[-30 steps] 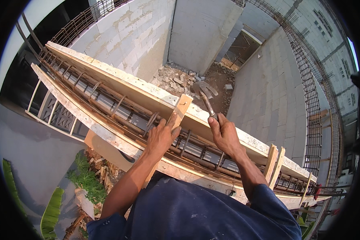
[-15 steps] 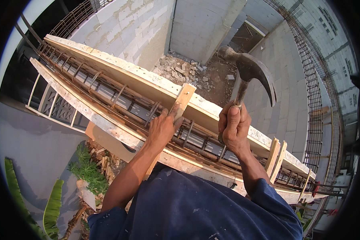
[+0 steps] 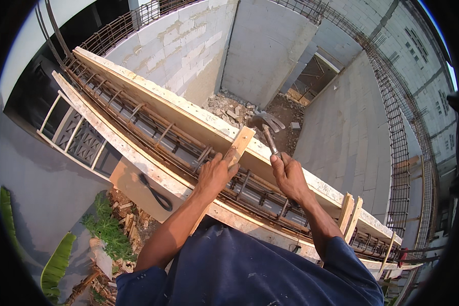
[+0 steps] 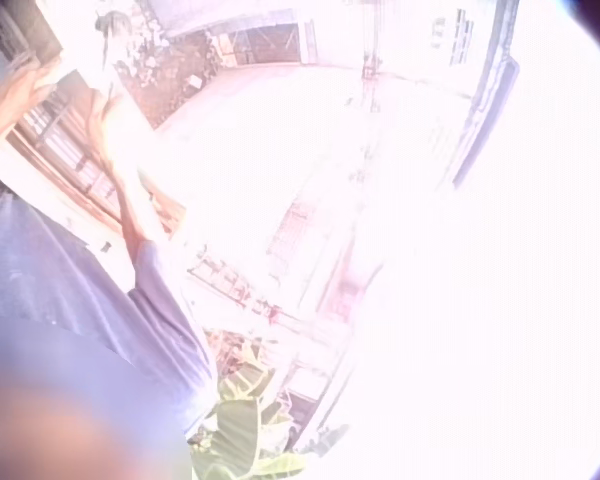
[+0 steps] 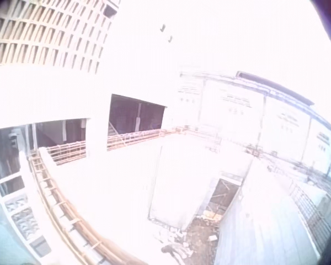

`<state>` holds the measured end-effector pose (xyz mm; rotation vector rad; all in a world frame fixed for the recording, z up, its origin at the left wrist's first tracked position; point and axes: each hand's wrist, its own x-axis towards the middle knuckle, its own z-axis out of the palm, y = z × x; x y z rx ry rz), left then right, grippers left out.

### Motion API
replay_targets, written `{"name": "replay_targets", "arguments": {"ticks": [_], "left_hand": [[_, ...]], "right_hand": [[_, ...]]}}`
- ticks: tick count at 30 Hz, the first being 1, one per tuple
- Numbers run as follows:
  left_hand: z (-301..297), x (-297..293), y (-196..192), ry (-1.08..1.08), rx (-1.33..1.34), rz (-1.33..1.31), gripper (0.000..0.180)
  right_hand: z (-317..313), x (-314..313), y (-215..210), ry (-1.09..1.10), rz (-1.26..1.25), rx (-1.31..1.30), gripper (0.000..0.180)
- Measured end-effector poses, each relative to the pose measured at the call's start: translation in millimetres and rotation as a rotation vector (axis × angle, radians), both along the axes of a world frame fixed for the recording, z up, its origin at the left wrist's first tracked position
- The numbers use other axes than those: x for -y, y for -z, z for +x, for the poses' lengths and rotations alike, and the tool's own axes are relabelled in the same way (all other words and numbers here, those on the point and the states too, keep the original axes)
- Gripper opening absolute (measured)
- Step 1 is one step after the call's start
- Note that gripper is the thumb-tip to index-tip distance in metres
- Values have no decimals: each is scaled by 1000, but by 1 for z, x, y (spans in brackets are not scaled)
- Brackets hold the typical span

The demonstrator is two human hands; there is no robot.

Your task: The person assembles a wooden formwork structure on a construction site. They measure and mark wooden planks, then use a hammer to drive nails into the wood to secure the frame. The person repeatedly measures, adjusts, and hammers nails to build the structure.

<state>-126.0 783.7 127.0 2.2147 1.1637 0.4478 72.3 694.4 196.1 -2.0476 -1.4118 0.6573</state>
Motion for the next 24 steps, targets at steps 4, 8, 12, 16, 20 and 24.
{"name": "replay_targets", "arguments": {"ticks": [4,8,12,16,20,24], "left_hand": [[0,-2,-1,3,-32,-26,63],[-3,-2,-10,9,-54,-76,58],[-57,3,-12,-56,327,332,50],[-185,33,22,-714,614,430,24],[-266,130,107,-942,36,2,13],[-252,246,186,-323,-106,-568,18]], "right_hand": [[-1,5,10,3,55,-28,54],[4,8,19,112,34,-176,50],[2,21,28,104,166,-702,49],[4,23,36,305,93,-578,40],[42,1,43,234,197,-334,25],[91,-34,64,259,246,-149,22]]}}
